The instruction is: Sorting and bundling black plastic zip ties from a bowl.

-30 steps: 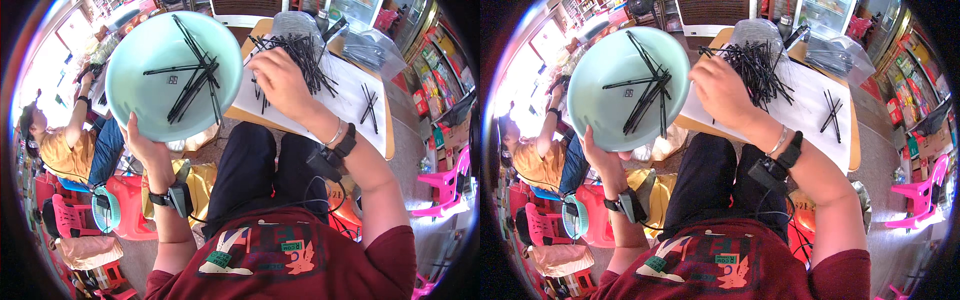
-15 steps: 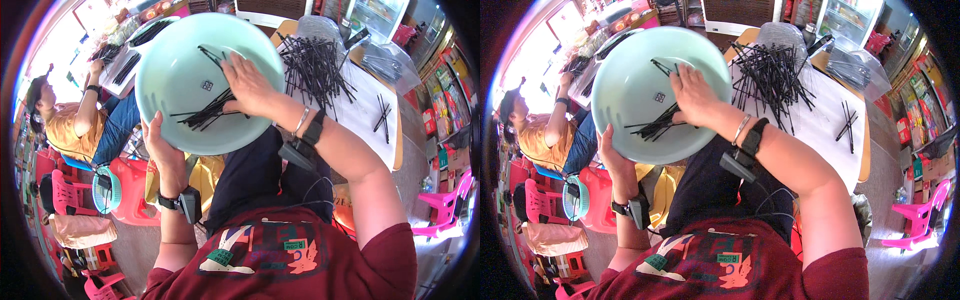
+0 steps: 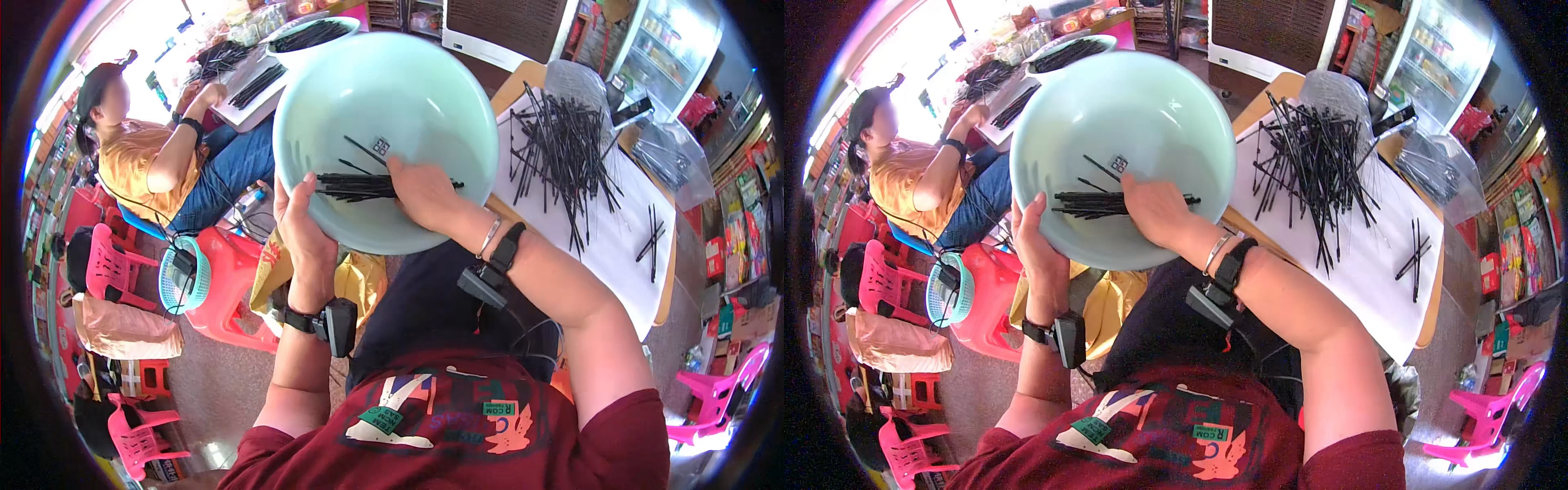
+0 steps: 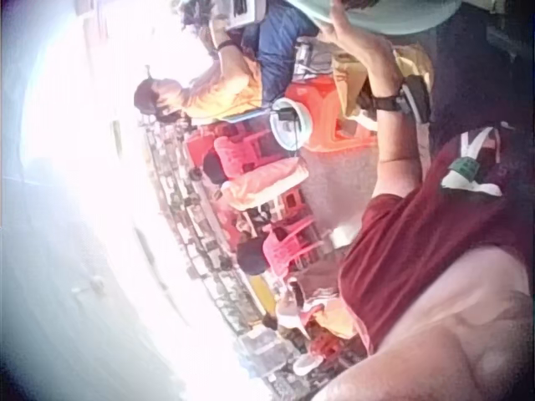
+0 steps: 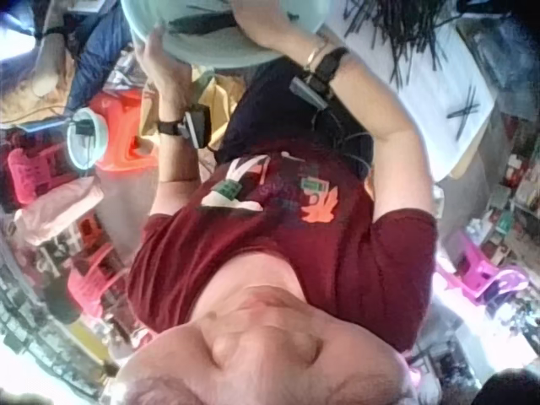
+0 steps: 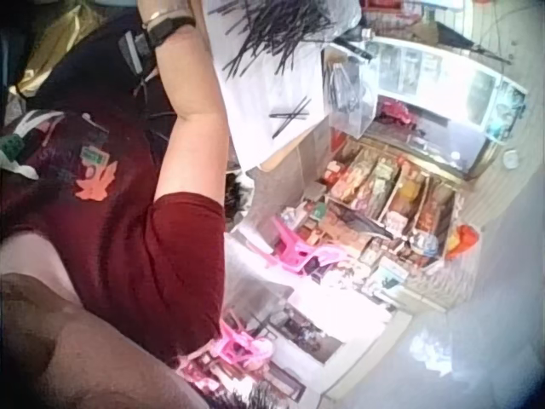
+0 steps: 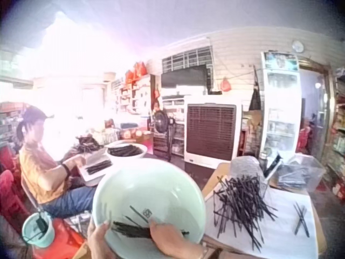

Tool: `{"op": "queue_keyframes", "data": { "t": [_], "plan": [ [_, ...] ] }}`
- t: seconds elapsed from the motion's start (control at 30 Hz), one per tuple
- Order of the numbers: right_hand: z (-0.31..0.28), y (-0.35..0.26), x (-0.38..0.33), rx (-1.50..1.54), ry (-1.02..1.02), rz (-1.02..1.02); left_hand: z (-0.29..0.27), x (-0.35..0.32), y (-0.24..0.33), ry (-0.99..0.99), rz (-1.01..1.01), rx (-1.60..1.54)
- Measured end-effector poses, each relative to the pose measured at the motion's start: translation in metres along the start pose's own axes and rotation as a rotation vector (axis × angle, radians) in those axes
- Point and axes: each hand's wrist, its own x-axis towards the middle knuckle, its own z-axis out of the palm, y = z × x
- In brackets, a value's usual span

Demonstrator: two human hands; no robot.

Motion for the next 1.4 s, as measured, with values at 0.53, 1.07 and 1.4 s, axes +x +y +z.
{"op": "queue_keyframes", "data": {
  "t": [0.53, 1.07, 1.4],
  "plan": [
    [-0.059, -0.008, 0.021, 0.654, 0.522, 0.170, -0.148, 0.104, -0.097, 0.386, -0.369, -0.083],
    [0.038, 0.037, -0.089, 0.881, -0.261, 0.737, -0.183, 0.191, -0.287, 0.824, -0.451, 0.160],
    [0.064, 0.055, -0.103, 0.878, -0.308, 0.956, -0.219, 0.191, -0.388, 0.616, -0.605, 0.154]
  ]
}}
